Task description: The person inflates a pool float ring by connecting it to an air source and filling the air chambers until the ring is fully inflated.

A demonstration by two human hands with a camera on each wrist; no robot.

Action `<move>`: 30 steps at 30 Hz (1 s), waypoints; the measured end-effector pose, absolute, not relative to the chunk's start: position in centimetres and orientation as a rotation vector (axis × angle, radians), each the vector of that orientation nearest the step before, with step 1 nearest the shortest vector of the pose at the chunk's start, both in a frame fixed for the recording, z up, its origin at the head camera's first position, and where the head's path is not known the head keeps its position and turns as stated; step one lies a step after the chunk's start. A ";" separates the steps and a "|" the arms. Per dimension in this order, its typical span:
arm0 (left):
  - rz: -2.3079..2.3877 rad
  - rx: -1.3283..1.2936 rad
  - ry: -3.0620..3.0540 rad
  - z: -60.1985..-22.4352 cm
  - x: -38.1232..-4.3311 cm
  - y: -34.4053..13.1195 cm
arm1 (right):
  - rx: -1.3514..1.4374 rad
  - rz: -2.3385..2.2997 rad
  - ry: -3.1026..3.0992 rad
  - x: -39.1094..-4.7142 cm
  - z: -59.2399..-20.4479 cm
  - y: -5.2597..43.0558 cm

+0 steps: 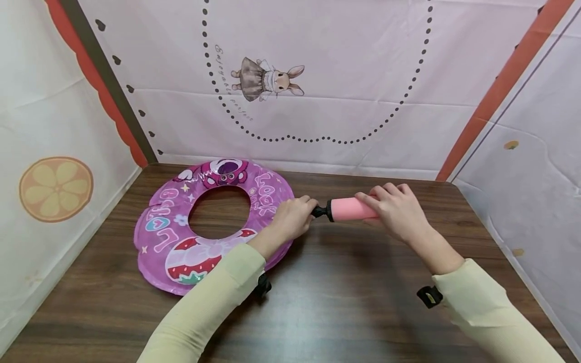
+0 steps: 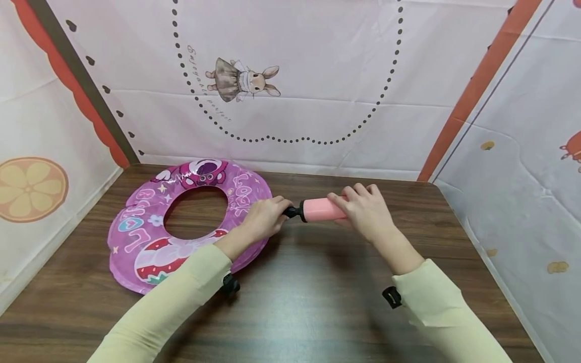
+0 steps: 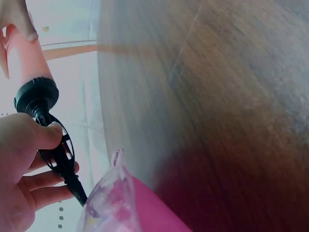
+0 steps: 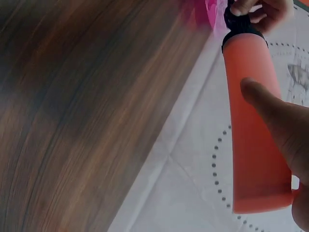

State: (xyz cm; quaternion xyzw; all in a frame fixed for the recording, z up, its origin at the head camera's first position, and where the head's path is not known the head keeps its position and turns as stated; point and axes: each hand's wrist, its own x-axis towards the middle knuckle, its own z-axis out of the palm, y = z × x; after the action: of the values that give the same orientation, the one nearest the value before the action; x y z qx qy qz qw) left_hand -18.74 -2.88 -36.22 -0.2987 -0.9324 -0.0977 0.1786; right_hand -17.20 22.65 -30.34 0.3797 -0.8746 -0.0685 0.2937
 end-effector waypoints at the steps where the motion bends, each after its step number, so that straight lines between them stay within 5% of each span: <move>1: -0.280 -0.845 -2.640 -36.3 -18.7 -2.9 | 1.015 -0.182 -2.332 -17.2 -30.4 22.5; 23: -0.249 -0.805 -2.740 -36.4 -19.1 -3.2 | 0.870 -0.106 -2.545 -15.4 -27.4 32.6; 30: -0.256 -0.785 -2.739 -36.5 -19.0 -3.3 | 0.974 -0.112 -2.438 -16.0 -28.4 30.0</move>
State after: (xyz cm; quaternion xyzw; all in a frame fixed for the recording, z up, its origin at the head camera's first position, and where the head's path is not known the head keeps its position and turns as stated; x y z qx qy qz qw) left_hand -19.04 -3.30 -36.50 -0.2718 -0.9480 -0.0886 0.1400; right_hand -16.02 29.95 -28.38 0.3584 -0.8973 -0.0411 0.2543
